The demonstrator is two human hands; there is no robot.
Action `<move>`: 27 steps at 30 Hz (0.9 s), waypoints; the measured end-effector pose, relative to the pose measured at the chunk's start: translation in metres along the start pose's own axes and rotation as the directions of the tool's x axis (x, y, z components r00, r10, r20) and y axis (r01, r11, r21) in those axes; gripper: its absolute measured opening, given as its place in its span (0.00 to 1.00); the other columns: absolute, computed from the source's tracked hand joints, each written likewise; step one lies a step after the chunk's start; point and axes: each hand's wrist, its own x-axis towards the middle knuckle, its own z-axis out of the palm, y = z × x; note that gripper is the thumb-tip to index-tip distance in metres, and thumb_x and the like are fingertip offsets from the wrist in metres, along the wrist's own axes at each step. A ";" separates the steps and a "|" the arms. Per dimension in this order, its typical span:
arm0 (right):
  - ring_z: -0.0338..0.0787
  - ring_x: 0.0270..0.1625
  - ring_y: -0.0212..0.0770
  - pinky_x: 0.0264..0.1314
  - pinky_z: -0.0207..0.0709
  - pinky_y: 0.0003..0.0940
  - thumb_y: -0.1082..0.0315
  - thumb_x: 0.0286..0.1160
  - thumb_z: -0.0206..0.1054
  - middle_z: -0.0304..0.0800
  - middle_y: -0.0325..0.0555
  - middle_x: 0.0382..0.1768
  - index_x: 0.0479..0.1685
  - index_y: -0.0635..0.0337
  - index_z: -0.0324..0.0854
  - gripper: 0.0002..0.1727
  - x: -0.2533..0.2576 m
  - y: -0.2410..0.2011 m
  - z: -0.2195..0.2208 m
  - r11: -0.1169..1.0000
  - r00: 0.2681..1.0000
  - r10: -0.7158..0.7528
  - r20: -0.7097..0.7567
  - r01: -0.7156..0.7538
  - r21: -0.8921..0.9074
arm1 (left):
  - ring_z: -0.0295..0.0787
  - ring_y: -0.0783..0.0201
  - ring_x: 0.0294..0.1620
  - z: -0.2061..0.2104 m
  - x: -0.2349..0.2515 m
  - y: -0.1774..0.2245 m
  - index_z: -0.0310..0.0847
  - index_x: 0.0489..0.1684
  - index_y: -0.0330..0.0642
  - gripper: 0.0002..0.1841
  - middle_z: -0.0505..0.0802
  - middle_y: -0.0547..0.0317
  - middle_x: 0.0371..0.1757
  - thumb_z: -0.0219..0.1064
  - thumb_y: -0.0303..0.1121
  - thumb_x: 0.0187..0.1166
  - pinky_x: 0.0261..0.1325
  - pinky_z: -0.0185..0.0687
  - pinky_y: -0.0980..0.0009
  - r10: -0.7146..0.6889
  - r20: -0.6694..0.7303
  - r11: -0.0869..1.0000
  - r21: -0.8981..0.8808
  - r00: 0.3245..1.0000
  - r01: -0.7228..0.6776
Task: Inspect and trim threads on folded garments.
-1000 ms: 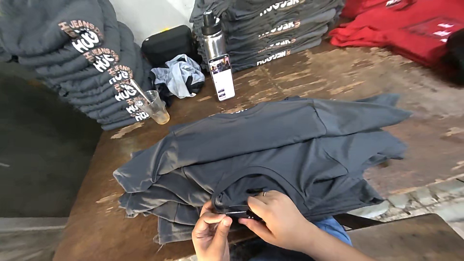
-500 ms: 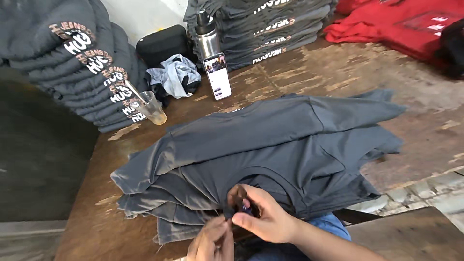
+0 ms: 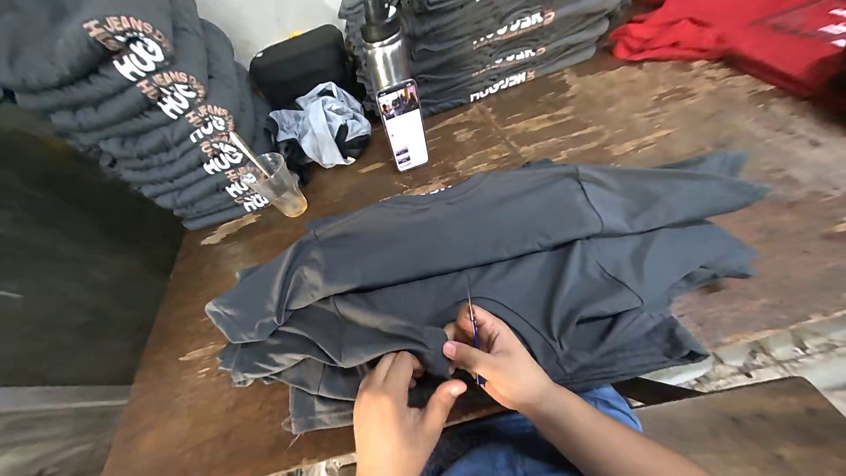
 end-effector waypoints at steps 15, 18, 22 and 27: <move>0.88 0.33 0.26 0.41 0.85 0.23 0.81 0.75 0.65 0.87 0.31 0.31 0.40 0.52 0.71 0.12 -0.002 -0.003 -0.002 0.996 0.999 0.048 -0.027 -0.045 0.082 | 0.89 0.69 0.50 -0.034 0.002 -0.020 0.91 0.35 0.46 0.19 0.94 0.61 0.40 0.72 0.53 0.77 0.60 0.79 0.70 0.522 0.364 0.701 -0.698 0.771 -0.146; 0.93 0.49 0.33 0.52 0.90 0.33 0.76 0.76 0.68 0.92 0.38 0.50 0.48 0.56 0.78 0.07 -0.009 -0.014 -0.009 0.994 0.998 -0.054 0.021 0.055 -0.094 | 0.85 0.71 0.58 -0.049 0.000 -0.029 0.92 0.41 0.52 0.15 0.91 0.63 0.50 0.76 0.52 0.74 0.65 0.80 0.72 0.456 0.414 0.754 -0.649 0.788 -0.095; 0.86 0.62 0.32 0.58 0.87 0.28 0.64 0.80 0.67 0.80 0.49 0.71 0.54 0.60 0.78 0.12 -0.027 -0.070 -0.062 0.580 0.914 -0.297 0.277 0.404 -0.707 | 0.87 0.74 0.60 -0.066 -0.006 -0.040 0.87 0.32 0.49 0.16 0.93 0.67 0.51 0.63 0.48 0.87 0.67 0.81 0.72 0.304 0.370 0.845 -0.530 0.878 -0.069; 0.86 0.63 0.52 0.66 0.75 0.47 0.58 0.63 0.67 0.90 0.57 0.62 0.34 0.63 0.82 0.14 -0.059 -0.126 -0.150 -0.029 0.938 -0.305 0.166 0.165 -0.986 | 0.84 0.66 0.67 -0.058 -0.010 -0.057 0.86 0.53 0.47 0.21 0.92 0.61 0.57 0.76 0.52 0.73 0.72 0.79 0.67 0.060 0.116 0.992 -0.113 0.991 -0.047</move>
